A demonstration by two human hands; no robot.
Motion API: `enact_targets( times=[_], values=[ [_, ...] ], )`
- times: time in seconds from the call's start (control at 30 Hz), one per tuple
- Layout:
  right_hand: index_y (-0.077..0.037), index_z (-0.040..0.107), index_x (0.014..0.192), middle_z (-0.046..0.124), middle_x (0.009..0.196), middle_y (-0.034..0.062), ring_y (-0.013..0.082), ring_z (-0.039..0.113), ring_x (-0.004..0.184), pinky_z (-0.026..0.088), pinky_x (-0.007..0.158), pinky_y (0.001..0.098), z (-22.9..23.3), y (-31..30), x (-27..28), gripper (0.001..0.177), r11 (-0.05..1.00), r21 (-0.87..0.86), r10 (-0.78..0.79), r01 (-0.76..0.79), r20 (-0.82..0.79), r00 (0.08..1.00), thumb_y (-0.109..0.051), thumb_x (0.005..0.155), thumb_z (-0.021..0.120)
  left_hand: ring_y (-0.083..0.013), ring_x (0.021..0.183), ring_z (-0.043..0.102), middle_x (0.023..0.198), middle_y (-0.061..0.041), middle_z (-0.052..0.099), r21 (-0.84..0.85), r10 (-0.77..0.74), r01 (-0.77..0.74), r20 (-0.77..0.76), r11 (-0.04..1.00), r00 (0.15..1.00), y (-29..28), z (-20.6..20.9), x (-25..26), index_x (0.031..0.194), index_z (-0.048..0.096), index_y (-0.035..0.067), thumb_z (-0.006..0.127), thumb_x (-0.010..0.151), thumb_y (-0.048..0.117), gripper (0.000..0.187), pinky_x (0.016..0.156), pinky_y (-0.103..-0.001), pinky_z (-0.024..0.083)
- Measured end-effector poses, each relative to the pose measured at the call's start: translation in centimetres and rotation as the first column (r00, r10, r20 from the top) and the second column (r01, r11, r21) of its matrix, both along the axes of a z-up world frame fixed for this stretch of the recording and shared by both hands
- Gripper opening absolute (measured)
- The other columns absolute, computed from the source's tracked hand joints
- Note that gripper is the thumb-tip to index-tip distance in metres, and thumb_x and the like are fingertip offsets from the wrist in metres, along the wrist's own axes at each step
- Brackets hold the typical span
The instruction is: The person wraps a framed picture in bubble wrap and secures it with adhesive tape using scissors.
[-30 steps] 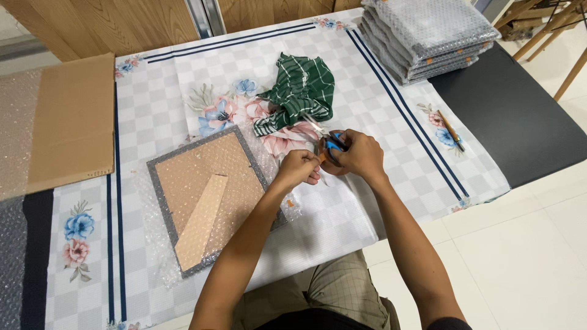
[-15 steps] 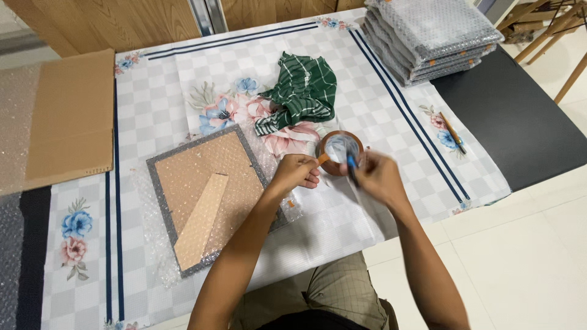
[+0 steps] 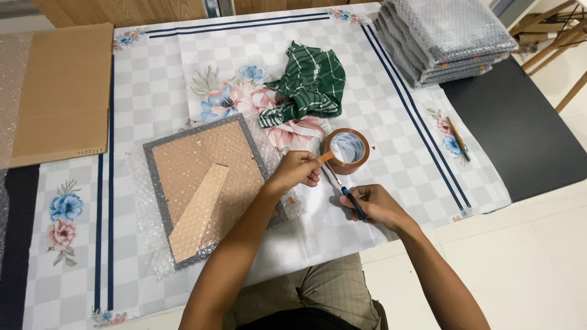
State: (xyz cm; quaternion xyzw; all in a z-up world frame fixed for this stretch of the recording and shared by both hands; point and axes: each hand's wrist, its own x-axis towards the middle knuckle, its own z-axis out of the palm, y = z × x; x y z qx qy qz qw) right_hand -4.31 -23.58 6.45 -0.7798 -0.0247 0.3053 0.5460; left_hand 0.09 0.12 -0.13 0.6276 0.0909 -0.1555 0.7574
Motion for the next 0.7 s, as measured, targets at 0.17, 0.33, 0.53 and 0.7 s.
enact_targets(
  times=[0.17, 0.33, 0.53, 0.7],
  values=[
    [0.003, 0.067, 0.075, 0.061, 0.049, 0.0200, 0.0125, 0.039, 0.035, 0.027, 0.032, 0.0210, 0.9, 1.2, 0.6, 0.044, 1.000, 0.023, -0.009, 0.009, 0.009, 1.000, -0.034, 0.089, 0.086, -0.0187, 0.061, 0.074, 0.079, -0.015, 0.069, -0.029, -0.025, 0.025, -0.004, 0.999, 1.000, 0.3, 1.2, -0.5, 0.110, 0.068, -0.007, 0.066, 0.090, 0.010, 0.026, 0.056, -0.033, 0.069],
    [0.003, 0.066, 0.075, 0.061, 0.049, 0.0195, 0.0116, 0.039, 0.035, 0.028, 0.032, 0.0201, 0.0, 1.4, 1.0, 0.041, 0.998, 0.056, -0.020, 0.019, 0.021, 1.000, -0.030, 0.089, 0.087, -0.0182, 0.062, 0.074, 0.080, -0.015, 0.068, -0.028, -0.046, 0.046, 0.007, 0.999, 0.999, 0.3, 0.0, 0.0, 0.112, 0.065, -0.009, 0.063, 0.088, 0.006, 0.029, 0.058, -0.033, 0.069],
    [0.003, 0.066, 0.076, 0.061, 0.049, 0.0200, 0.0106, 0.037, 0.034, 0.027, 0.031, 0.0203, -0.1, 1.3, 1.0, 0.039, 0.997, 0.079, -0.027, 0.026, 0.006, 1.000, -0.028, 0.089, 0.087, -0.0210, 0.063, 0.076, 0.080, -0.018, 0.070, -0.035, -0.054, 0.054, 0.003, 0.998, 0.999, 0.6, 0.3, -0.3, 0.109, 0.068, -0.008, 0.065, 0.084, 0.003, 0.028, 0.059, -0.035, 0.070],
    [0.003, 0.066, 0.079, 0.060, 0.049, 0.0174, 0.0090, 0.037, 0.034, 0.026, 0.031, 0.0188, -0.5, 1.3, 1.2, 0.039, 0.997, 0.076, -0.016, 0.014, 0.024, 1.000, -0.029, 0.090, 0.085, -0.0187, 0.063, 0.075, 0.080, -0.016, 0.070, -0.028, -0.057, 0.057, 0.000, 0.998, 0.998, 0.6, 0.5, -0.3, 0.109, 0.068, -0.007, 0.063, 0.085, 0.004, 0.027, 0.058, -0.033, 0.069]
  ],
)
